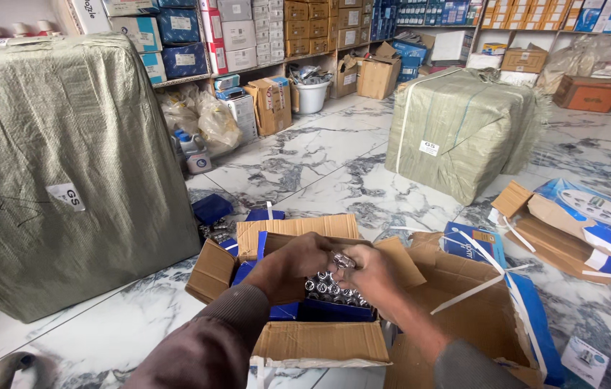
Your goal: The person removes small blue boxes from a larger cardboard shipping carton and stacks them on a nearby shelf.
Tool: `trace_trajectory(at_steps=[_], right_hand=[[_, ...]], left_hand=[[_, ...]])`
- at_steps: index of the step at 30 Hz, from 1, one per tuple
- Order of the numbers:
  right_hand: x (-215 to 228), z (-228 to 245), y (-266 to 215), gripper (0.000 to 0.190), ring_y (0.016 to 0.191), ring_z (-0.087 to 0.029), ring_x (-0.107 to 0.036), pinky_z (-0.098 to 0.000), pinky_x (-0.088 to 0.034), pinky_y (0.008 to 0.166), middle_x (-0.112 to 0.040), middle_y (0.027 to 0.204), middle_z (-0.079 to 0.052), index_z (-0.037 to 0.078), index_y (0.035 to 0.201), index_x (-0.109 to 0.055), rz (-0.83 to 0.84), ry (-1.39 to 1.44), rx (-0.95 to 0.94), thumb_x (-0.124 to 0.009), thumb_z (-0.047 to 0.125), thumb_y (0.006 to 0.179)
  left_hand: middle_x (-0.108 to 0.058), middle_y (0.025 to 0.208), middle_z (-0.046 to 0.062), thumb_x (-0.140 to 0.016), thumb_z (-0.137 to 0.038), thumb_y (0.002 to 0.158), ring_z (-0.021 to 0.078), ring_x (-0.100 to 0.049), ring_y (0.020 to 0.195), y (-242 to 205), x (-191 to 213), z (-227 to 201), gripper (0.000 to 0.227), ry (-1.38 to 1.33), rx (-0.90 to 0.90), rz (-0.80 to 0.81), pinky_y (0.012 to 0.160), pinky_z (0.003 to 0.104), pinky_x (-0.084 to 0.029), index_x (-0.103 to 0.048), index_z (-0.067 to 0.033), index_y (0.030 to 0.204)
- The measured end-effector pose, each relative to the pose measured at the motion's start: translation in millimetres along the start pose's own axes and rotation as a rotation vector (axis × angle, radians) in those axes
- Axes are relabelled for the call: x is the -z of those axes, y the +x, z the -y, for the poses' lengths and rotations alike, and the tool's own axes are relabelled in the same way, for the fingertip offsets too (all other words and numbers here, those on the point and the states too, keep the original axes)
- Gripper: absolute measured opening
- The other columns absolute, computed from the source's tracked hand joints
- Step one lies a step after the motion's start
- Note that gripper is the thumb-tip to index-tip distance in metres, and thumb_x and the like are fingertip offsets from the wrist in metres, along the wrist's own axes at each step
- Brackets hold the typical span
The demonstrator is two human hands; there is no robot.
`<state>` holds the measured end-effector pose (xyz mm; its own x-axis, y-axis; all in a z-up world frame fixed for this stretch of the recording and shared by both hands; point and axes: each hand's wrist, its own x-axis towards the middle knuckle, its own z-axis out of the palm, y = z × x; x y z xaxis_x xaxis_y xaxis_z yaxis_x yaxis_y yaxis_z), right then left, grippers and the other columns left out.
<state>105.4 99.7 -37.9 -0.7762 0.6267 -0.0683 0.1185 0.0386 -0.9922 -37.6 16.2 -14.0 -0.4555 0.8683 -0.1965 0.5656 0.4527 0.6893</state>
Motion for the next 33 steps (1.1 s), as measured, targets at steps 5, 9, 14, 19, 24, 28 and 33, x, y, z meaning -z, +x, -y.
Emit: trace_trajectory(at_steps=[5,9,14,19,24,28,33], right_hand=[[13,0,10,0.053,0.106,-0.034,-0.073,-0.0386,-0.064,0.089,-0.064,0.123,-0.029,-0.012,0.142,-0.045,0.057,0.123,0.004,-0.064,-0.005,0.093],[19,14,5,0.055,0.115,-0.04,-0.069,-0.0427,-0.062,0.094,-0.059,0.132,-0.034,-0.012,0.147,-0.04,0.119,0.12,-0.03,-0.059,0.0,0.098],[19,3,15,0.053,0.11,-0.036,-0.071,-0.0406,-0.062,0.092,-0.065,0.124,-0.031,-0.01,0.143,-0.048,0.132,0.095,-0.017,-0.066,0.001,0.094],[21,-5,18,0.051,0.106,-0.033,-0.073,-0.0374,-0.064,0.087,-0.068,0.12,-0.028,-0.01,0.139,-0.053,0.117,0.064,0.008,-0.07,0.0,0.091],[22,-3,16,0.048,0.107,-0.03,-0.073,-0.0357,-0.064,0.087,-0.069,0.123,-0.028,-0.008,0.137,-0.055,0.108,0.014,0.003,-0.068,-0.001,0.091],[25,2,13,0.045,0.107,-0.035,-0.074,-0.0382,-0.064,0.087,-0.069,0.125,-0.03,-0.008,0.137,-0.056,0.123,-0.004,-0.023,-0.067,0.008,0.096],[24,34,-8,0.046,0.11,-0.036,-0.073,-0.0379,-0.064,0.089,-0.065,0.13,-0.032,-0.008,0.138,-0.056,0.092,-0.069,-0.052,-0.067,0.01,0.097]], left_hand=[[-0.077,0.098,0.011,-0.068,-0.017,0.088,0.0219,-0.073,0.096,14,-7,30,0.033,-0.294,-0.092,-0.123,0.087,0.035,-0.058,-0.074,-0.0125,0.12],[-0.077,0.089,0.007,-0.067,-0.002,0.092,0.0097,-0.069,0.075,40,-16,51,0.032,-0.584,-0.179,-0.107,0.062,0.017,-0.056,-0.074,-0.0124,0.121],[-0.075,0.093,0.013,-0.081,-0.009,0.083,0.0147,-0.07,0.079,31,-12,58,0.045,-0.534,-0.226,-0.075,0.066,0.022,-0.062,-0.072,-0.0089,0.127],[-0.076,0.091,0.016,-0.075,-0.01,0.09,0.015,-0.072,0.077,33,-18,61,0.035,-0.478,-0.211,-0.077,0.067,0.022,-0.064,-0.071,-0.0052,0.124],[-0.074,0.081,0.011,-0.071,-0.01,0.091,0.0116,-0.068,0.069,44,-29,64,0.03,-0.48,-0.196,-0.088,0.06,0.019,-0.061,-0.073,-0.0057,0.121],[-0.072,0.077,0.011,-0.067,-0.007,0.092,0.0118,-0.066,0.067,22,-23,43,0.031,-0.469,-0.186,-0.116,0.061,0.02,-0.062,-0.074,-0.0093,0.122],[-0.075,0.083,0.013,-0.07,-0.012,0.092,0.0097,-0.066,0.067,20,-25,38,0.033,-0.508,-0.148,-0.133,0.059,0.019,-0.06,-0.072,-0.0052,0.124]])
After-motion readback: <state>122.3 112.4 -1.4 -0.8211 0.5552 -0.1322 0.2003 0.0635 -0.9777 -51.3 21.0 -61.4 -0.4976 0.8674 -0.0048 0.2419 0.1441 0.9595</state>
